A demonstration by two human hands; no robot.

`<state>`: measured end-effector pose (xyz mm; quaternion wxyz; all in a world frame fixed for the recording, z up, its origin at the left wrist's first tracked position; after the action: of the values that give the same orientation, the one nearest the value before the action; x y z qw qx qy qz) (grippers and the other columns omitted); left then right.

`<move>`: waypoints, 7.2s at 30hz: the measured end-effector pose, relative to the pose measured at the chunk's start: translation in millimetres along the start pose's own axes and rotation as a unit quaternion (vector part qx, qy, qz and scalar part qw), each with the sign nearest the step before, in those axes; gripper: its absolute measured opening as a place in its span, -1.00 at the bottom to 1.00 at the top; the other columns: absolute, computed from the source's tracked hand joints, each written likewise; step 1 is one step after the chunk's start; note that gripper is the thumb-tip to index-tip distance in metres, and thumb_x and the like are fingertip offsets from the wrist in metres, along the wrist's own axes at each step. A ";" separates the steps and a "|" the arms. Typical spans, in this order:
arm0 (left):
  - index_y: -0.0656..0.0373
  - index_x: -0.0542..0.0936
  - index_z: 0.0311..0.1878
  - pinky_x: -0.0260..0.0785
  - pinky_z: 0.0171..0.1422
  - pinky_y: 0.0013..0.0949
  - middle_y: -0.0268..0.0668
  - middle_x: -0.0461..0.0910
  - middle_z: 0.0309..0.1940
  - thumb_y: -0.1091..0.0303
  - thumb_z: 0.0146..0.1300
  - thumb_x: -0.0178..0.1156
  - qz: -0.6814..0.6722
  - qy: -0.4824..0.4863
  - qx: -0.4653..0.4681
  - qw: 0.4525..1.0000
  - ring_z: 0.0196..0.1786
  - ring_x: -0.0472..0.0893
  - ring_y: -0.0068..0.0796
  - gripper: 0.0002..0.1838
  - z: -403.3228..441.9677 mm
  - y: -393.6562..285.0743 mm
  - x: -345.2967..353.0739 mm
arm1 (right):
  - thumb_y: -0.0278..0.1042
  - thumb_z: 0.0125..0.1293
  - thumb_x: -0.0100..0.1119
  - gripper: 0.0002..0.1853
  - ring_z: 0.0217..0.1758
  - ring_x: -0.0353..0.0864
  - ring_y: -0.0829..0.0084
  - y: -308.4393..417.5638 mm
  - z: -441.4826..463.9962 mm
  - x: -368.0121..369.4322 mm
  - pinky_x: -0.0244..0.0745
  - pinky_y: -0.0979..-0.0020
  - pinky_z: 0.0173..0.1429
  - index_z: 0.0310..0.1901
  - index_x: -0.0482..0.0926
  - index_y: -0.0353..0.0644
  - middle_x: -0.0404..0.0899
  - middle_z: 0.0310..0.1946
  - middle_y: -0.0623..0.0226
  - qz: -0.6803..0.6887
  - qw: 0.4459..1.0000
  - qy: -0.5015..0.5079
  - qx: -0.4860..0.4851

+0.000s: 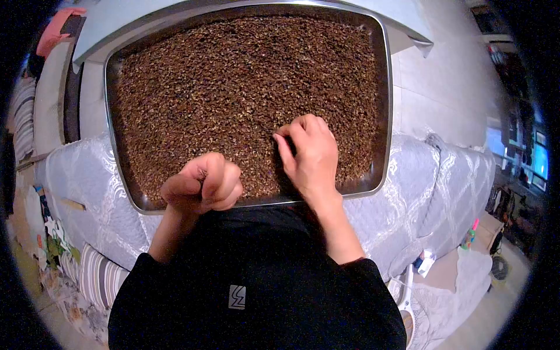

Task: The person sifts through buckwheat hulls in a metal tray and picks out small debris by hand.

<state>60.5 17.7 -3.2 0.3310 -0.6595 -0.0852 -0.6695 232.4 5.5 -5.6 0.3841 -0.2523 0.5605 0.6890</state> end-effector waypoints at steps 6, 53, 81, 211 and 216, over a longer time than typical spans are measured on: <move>0.23 0.45 -0.29 0.12 -0.45 -0.50 -0.30 0.38 -0.43 0.18 0.32 0.10 0.035 -0.018 0.055 0.998 -0.55 0.27 -0.61 -0.73 -0.9 -6.8 -9.8 | -0.43 0.44 0.25 -0.89 -0.29 0.58 0.64 -36.4 -17.2 -8.9 0.50 0.56 -0.16 -0.12 0.60 -0.29 0.69 -0.27 0.41 0.313 0.915 0.027 0.255; 0.29 0.69 0.11 0.49 0.08 -0.53 -0.29 0.73 -0.13 0.47 0.33 0.34 0.399 -0.336 -0.027 0.853 -0.08 0.64 -0.67 -0.70 14.6 7.4 -31.4 | -0.47 0.48 0.14 -0.69 -0.35 0.51 0.62 7.3 -8.3 10.8 0.50 0.57 -0.29 0.19 0.40 -0.27 0.58 -0.26 0.34 0.636 0.709 0.088 0.291; 0.17 0.45 -0.18 -0.04 -0.58 -0.64 -0.58 0.29 -0.56 0.24 0.59 -0.01 0.089 -0.297 -0.069 0.948 -0.63 0.15 -0.83 -0.77 9.8 19.4 -44.2 | -0.51 0.48 0.11 -0.71 -0.38 0.47 0.62 18.3 -20.3 30.9 0.60 0.46 -0.24 0.18 0.41 -0.25 0.57 -0.31 0.34 0.747 0.584 0.097 0.302; 0.22 0.50 -0.23 0.30 0.57 -0.09 -0.20 0.56 -0.08 0.46 0.45 0.02 -0.511 -0.221 0.203 0.805 0.41 0.43 -0.15 -0.89 -4.9 -33.8 -34.5 | -0.40 0.39 0.25 -0.76 -0.18 0.70 0.22 -59.3 -23.5 -79.6 0.58 0.29 -0.12 0.04 0.58 -0.25 0.64 -0.14 0.08 -0.068 0.981 -0.043 0.179; 0.18 0.52 -0.23 0.45 0.44 -0.20 -0.32 0.58 -0.11 0.46 0.46 0.03 -0.512 -0.181 0.173 0.821 0.28 0.56 -0.28 -0.89 0.0 -36.0 -29.7 | -0.32 0.33 0.32 -0.61 -0.16 0.67 -0.04 -43.6 -41.8 -46.1 0.58 0.09 -0.10 0.08 0.47 -0.31 0.62 -0.15 -0.08 -0.108 0.973 0.062 0.195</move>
<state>37.8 55.1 -19.4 0.0275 -0.5620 -0.5836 -0.5855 291.0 -42.9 -5.3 0.4625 -0.2733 0.6761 0.5043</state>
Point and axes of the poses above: each hand's wrist, its own z-axis towards the middle knuckle, its own x-axis out of the palm, y = z × x, the point moved 6 cm from there along z, towards the middle knuckle
